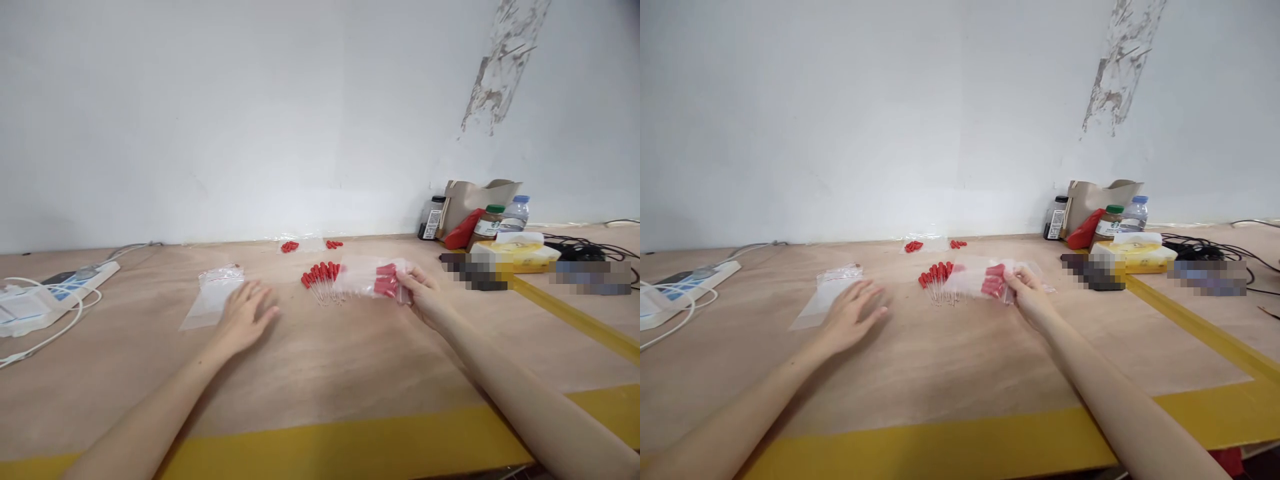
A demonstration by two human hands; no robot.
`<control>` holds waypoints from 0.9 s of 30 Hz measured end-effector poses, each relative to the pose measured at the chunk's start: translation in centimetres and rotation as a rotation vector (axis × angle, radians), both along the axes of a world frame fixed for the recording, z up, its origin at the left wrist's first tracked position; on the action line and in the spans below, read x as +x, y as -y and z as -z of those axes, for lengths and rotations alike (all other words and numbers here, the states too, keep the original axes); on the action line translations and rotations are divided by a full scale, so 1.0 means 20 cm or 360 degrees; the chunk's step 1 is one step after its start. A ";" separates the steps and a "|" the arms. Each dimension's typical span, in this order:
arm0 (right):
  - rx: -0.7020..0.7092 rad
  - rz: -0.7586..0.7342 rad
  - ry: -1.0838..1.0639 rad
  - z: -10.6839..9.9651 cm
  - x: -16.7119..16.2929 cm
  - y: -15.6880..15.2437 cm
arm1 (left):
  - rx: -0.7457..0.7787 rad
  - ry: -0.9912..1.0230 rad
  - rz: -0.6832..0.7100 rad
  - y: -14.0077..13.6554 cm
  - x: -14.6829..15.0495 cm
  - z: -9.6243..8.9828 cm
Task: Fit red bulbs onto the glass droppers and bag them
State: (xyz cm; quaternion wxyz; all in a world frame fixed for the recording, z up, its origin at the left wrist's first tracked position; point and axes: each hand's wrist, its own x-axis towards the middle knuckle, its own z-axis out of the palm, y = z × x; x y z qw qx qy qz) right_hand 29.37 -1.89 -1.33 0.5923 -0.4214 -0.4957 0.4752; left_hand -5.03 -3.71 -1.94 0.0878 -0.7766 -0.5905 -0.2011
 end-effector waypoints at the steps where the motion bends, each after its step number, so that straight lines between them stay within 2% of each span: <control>1: 0.0051 0.0118 -0.0023 0.00 0.02 -0.03 | 0.0016 -0.0070 -0.0217 -0.04 -0.06 0.01; 3: 0.0107 0.0236 -0.0055 0.02 0.04 -0.08 | -0.0048 -0.0134 -0.0596 -0.10 -0.17 0.02; 4: 0.0102 0.0246 -0.0068 0.04 0.04 -0.11 | -0.0101 -0.0156 -0.0709 -0.12 -0.22 0.03; 6: 0.0047 0.0234 -0.0086 0.08 0.03 -0.16 | -0.0233 -0.0162 -0.0846 -0.16 -0.28 0.05; 8: -0.0024 0.0241 -0.0063 0.13 0.01 -0.18 | -0.0362 -0.0175 -0.0891 -0.18 -0.32 0.06; 12: -0.0164 0.0427 0.0218 0.20 -0.01 -0.19 | -0.0500 -0.0217 -0.0823 -0.19 -0.33 0.06; 15: -0.0220 0.0688 0.0560 0.22 0.02 -0.17 | -0.0495 -0.0248 -0.0788 -0.19 -0.32 0.06; 18: -0.0136 0.0934 0.0855 0.22 0.06 -0.15 | -0.0474 -0.0256 -0.0776 -0.18 -0.33 0.05; 22: 0.0081 0.0979 0.1011 0.22 0.08 -0.11 | -0.0394 -0.0204 -0.0747 -0.16 -0.32 0.00; 24: 0.0206 0.0948 0.1008 0.22 0.07 -0.09 | -0.0290 -0.0158 -0.0630 -0.13 -0.28 -0.05; 27: 0.0368 0.0853 0.1025 0.20 0.02 -0.05 | -0.0144 -0.0088 -0.0200 -0.04 -0.18 -0.12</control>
